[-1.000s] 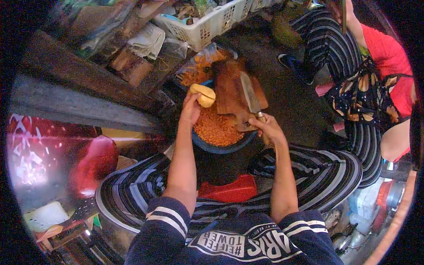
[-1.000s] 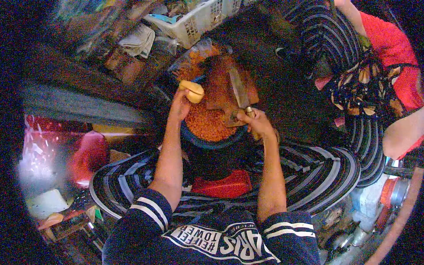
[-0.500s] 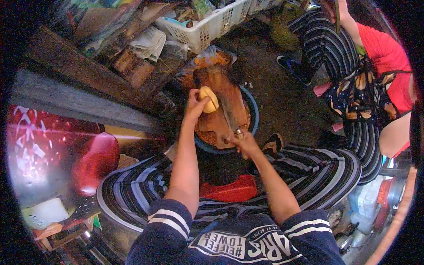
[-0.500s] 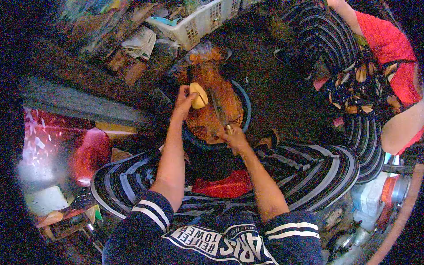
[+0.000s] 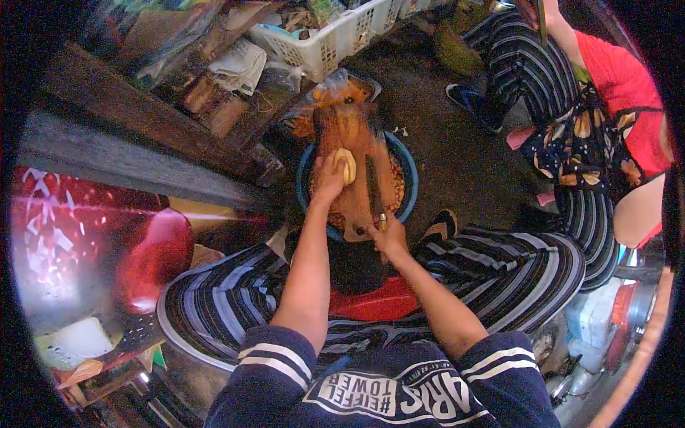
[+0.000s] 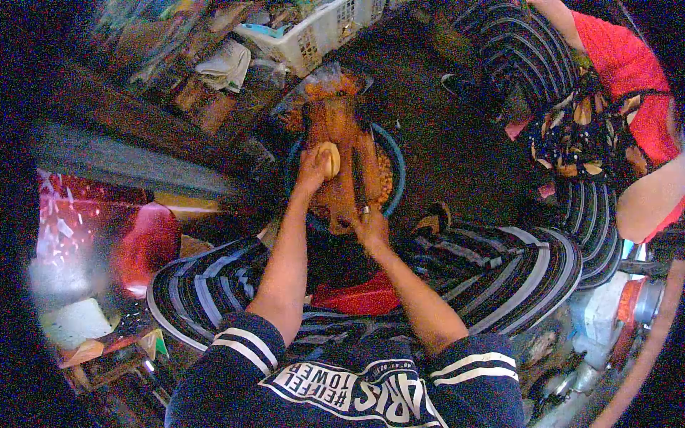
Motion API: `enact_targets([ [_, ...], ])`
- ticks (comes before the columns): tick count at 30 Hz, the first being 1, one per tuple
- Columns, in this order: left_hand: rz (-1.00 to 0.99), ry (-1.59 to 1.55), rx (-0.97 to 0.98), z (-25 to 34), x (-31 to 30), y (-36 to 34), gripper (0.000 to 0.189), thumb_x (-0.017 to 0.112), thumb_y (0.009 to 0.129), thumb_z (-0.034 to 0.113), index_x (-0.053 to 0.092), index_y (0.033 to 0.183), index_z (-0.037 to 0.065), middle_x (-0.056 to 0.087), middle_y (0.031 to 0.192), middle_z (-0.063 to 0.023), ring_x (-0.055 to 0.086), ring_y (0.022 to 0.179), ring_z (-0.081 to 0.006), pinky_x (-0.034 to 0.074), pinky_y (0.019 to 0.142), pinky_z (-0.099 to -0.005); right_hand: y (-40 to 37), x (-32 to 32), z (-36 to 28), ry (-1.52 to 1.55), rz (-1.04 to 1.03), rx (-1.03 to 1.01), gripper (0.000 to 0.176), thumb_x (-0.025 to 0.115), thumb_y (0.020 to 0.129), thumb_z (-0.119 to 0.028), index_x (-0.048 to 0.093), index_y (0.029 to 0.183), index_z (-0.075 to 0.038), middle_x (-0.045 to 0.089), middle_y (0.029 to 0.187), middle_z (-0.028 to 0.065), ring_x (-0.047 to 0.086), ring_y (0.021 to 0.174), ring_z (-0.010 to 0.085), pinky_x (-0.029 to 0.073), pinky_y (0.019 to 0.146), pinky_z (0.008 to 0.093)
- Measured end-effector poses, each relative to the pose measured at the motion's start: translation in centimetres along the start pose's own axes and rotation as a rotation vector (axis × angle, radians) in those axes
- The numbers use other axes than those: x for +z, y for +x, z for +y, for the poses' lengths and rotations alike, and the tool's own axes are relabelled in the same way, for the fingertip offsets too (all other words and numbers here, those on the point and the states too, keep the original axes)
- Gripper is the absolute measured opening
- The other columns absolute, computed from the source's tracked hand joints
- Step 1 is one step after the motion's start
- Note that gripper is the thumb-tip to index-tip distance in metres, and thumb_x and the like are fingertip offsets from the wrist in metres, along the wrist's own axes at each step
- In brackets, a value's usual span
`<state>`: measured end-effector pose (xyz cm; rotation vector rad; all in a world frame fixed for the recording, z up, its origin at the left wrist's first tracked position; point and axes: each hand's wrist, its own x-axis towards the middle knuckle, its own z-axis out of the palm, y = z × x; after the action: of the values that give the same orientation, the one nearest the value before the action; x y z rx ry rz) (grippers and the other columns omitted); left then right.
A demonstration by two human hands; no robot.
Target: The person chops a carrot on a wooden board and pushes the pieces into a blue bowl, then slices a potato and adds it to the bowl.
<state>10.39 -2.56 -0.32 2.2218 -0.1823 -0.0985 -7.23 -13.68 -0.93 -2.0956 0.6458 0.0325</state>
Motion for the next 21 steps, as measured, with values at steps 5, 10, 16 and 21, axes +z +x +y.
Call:
enact_targets([
  [5, -0.026, 0.190, 0.061, -4.1, 1.3, 0.3, 0.043, 0.039, 0.087, 0.037, 0.046, 0.119, 0.010, 0.037, 0.111, -0.0208, 0.036, 0.102, -0.0374, 0.031, 0.090, -0.0457, -0.9, -2.1, -2.6, -0.076, -0.022, -0.028, 0.045, 0.066, 0.070, -0.015, 0.048, 0.109, -0.003, 0.060, 0.076, 0.0152, 0.060, 0.059, 0.0265, 0.048, 0.051, 0.0362],
  [10, -0.086, 0.238, -0.104, 0.0, -0.4, -1.1, 0.046, 0.034, 0.087, 0.039, 0.043, 0.120, 0.008, 0.036, 0.113, -0.0218, 0.037, 0.101, -0.0386, 0.031, 0.089, -0.0469, -1.4, -3.1, -4.3, -0.123, 0.091, -0.162, 0.034, 0.058, 0.075, -0.023, 0.049, 0.099, 0.000, 0.058, 0.077, 0.0225, 0.056, 0.070, 0.0401, 0.045, 0.064, 0.0434],
  [16, 0.133, -0.072, 0.016, -0.5, 0.1, -1.0, 0.044, 0.035, 0.088, 0.040, 0.043, 0.109, 0.003, 0.042, 0.111, -0.0213, 0.039, 0.103, -0.0375, 0.032, 0.087, -0.0469, -1.4, -3.7, -9.4, -0.150, 0.013, -0.194, 0.023, 0.048, 0.082, -0.018, 0.044, 0.092, 0.003, 0.056, 0.071, 0.0260, 0.055, 0.071, 0.0431, 0.042, 0.061, 0.0495],
  [21, 0.179, 0.036, -0.041, -0.1, 0.1, -1.4, 0.041, 0.034, 0.088, 0.038, 0.042, 0.105, 0.002, 0.045, 0.106, -0.0211, 0.041, 0.101, -0.0369, 0.033, 0.085, -0.0455, -1.8, -3.5, -11.0, -0.101, 0.005, -0.210, 0.022, 0.048, 0.083, -0.016, 0.045, 0.090, 0.005, 0.055, 0.069, 0.0268, 0.054, 0.068, 0.0446, 0.042, 0.059, 0.0500],
])
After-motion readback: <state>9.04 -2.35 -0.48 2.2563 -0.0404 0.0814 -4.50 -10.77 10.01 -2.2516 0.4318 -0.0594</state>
